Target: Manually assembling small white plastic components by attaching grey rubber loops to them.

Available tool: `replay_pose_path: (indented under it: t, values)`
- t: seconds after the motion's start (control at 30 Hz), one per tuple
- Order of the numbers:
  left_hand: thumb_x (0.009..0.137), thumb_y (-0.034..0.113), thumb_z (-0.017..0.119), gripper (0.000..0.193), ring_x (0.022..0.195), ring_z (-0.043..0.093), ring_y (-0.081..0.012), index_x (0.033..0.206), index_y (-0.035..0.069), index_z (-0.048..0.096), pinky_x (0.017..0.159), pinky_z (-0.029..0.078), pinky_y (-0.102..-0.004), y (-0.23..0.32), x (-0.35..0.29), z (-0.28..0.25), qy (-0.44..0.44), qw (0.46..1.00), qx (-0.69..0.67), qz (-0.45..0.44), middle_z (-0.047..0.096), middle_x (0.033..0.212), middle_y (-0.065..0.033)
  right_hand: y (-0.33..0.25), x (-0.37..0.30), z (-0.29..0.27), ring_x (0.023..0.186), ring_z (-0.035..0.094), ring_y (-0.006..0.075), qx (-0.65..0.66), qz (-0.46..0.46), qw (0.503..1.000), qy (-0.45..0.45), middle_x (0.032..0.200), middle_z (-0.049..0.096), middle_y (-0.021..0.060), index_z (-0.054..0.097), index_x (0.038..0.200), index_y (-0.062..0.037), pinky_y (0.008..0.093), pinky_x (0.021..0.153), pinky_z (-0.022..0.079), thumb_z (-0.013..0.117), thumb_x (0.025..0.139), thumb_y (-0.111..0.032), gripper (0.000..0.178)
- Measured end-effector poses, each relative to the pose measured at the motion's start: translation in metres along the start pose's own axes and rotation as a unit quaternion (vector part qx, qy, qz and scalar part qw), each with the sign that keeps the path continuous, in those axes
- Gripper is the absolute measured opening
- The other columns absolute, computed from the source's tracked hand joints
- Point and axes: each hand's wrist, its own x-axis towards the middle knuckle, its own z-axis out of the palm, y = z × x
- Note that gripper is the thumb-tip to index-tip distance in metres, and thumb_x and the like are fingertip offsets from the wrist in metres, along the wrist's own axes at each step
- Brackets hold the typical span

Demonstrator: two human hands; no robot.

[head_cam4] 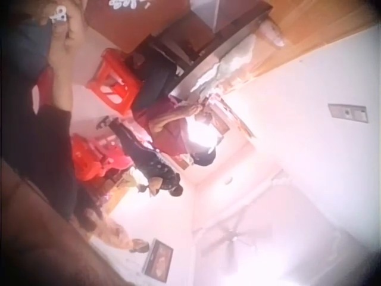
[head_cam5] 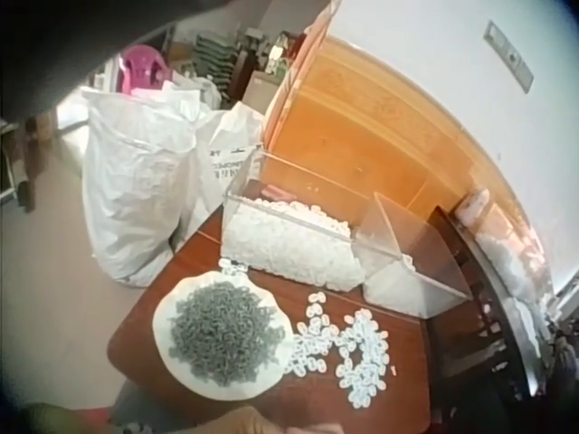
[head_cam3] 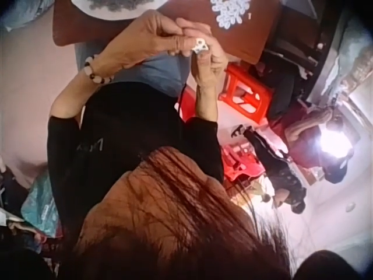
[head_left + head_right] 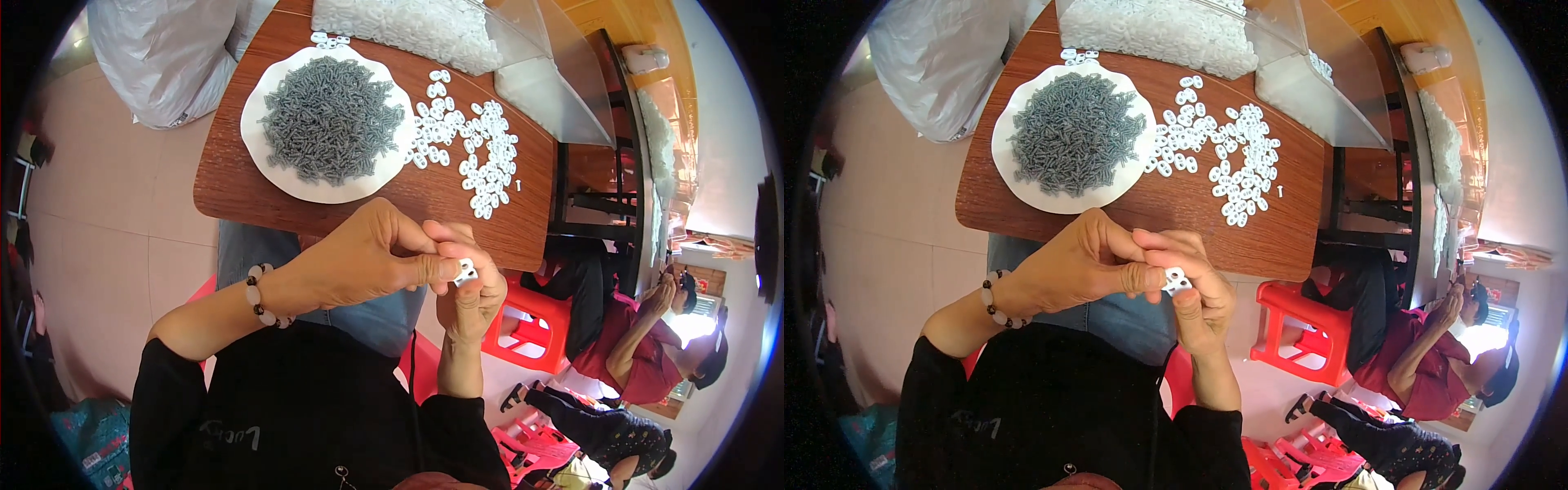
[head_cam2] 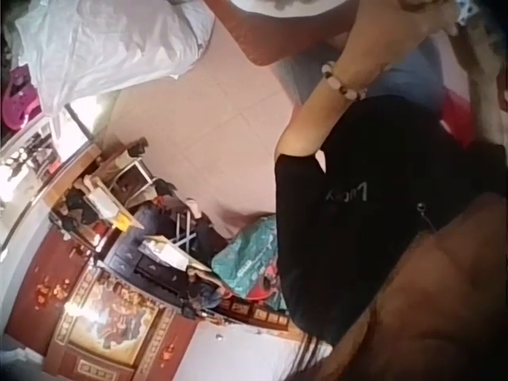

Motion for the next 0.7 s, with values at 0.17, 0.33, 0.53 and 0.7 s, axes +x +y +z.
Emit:
replay_pose_path:
  t: [0.17, 0.33, 0.53, 0.7]
  values:
    - [0.087, 0.023, 0.068, 0.028, 0.051, 0.038, -0.0018, 0.068, 0.002, 0.07, 0.048, 0.031, -0.0201, -0.001, 0.0, -0.003, -0.002, 1.0, -0.007, 0.006, 0.055, 0.055, 0.0032, 0.0, 0.0, 0.002, 0.113, 0.05, 0.0289, 0.038, -0.005, 0.999, -0.002, 0.119, 0.058, 0.0255, 0.057, 0.113, 0.0055, 0.0402, 0.097, 0.038, 0.055, 0.092, -0.043, 0.053]
    - [0.084, 0.023, 0.071, 0.024, 0.049, 0.037, -0.0007, 0.071, 0.003, 0.072, 0.044, 0.026, -0.0203, 0.003, 0.001, -0.01, -0.022, 0.999, 0.011, -0.044, 0.062, 0.061, 0.0018, -0.006, -0.003, 0.01, 0.114, 0.051, 0.0277, 0.095, 0.065, 0.993, 0.04, 0.123, 0.055, 0.0264, 0.055, 0.115, 0.0069, 0.0386, 0.097, 0.04, 0.057, 0.091, -0.042, 0.054]
    - [0.085, 0.02, 0.07, 0.021, 0.053, 0.047, -0.0033, 0.075, 0.002, 0.072, 0.049, 0.037, -0.0195, -0.001, 0.004, -0.009, -0.022, 0.999, -0.011, -0.021, 0.065, 0.063, -0.0024, 0.004, -0.002, 0.002, 0.112, 0.053, 0.0278, 0.074, 0.014, 0.997, 0.002, 0.124, 0.053, 0.0276, 0.053, 0.118, 0.0071, 0.0385, 0.097, 0.04, 0.058, 0.091, -0.042, 0.056]
    - [0.087, 0.02, 0.067, 0.022, 0.06, 0.053, -0.0053, 0.081, 0.0, 0.071, 0.056, 0.043, -0.0199, -0.008, 0.007, -0.013, -0.032, 0.998, -0.041, -0.048, 0.067, 0.07, -0.0054, 0.01, 0.0, 0.002, 0.113, 0.052, 0.0263, 0.079, 0.028, 0.996, 0.011, 0.124, 0.053, 0.0255, 0.053, 0.119, 0.007, 0.0375, 0.097, 0.04, 0.057, 0.091, -0.041, 0.055]
